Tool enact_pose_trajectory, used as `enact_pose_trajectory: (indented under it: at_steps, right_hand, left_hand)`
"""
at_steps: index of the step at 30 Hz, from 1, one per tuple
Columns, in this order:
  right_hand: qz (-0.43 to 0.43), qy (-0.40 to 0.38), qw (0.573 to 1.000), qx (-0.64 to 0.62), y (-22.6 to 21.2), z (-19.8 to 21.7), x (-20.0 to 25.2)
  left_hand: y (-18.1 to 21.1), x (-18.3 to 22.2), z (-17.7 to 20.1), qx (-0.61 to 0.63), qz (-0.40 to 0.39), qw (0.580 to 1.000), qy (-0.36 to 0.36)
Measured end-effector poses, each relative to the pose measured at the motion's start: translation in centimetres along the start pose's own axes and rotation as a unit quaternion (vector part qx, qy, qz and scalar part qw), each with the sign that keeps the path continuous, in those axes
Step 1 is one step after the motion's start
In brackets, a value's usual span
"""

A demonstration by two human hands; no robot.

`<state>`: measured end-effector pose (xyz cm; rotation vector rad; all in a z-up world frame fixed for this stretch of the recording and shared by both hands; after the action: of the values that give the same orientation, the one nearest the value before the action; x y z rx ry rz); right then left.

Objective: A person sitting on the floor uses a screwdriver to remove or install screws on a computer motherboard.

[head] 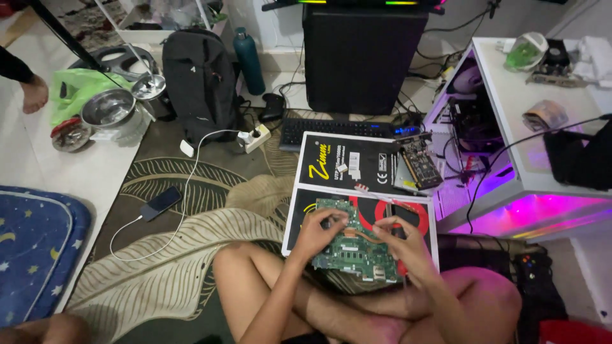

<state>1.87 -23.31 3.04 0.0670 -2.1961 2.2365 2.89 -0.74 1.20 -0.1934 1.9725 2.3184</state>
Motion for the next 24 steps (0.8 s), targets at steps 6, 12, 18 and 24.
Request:
enact_pose_trajectory:
  at_steps: [6,12,18,24]
  right_hand:
    - [0.021,0.073,0.994,-0.079,-1.1,-5.5,-2.2]
    - [-0.018,0.145,0.978,-0.152,4.7,-9.7,-7.7]
    - [-0.011,0.084,0.975,-0.203,0.9,-10.0,-7.5]
    - [0.083,0.116,0.99,-0.003,-2.0,-3.5,-7.2]
  left_hand:
    - [-1.0,0.2,0.2,-0.015,-0.027,0.999,-0.024]
    - [-2.3,0.2,0.0,-0.054,-0.038,0.997,-0.05]
    - [-0.8,0.0,0.2,-0.088,0.079,0.992,-0.043]
    - [-1.0,-0.1,0.3,-0.025,0.066,0.997,-0.035]
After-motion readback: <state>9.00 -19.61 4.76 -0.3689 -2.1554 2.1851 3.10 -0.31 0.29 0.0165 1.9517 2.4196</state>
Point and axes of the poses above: each hand's wrist, its own x-axis away from the middle knuckle, its own z-axis out of the back of the hand, y = z × x, the point moved 3 cm from there along -x, towards the middle knuckle, and after that the axes turned 11 degrees about z, right-handed, at the moved point
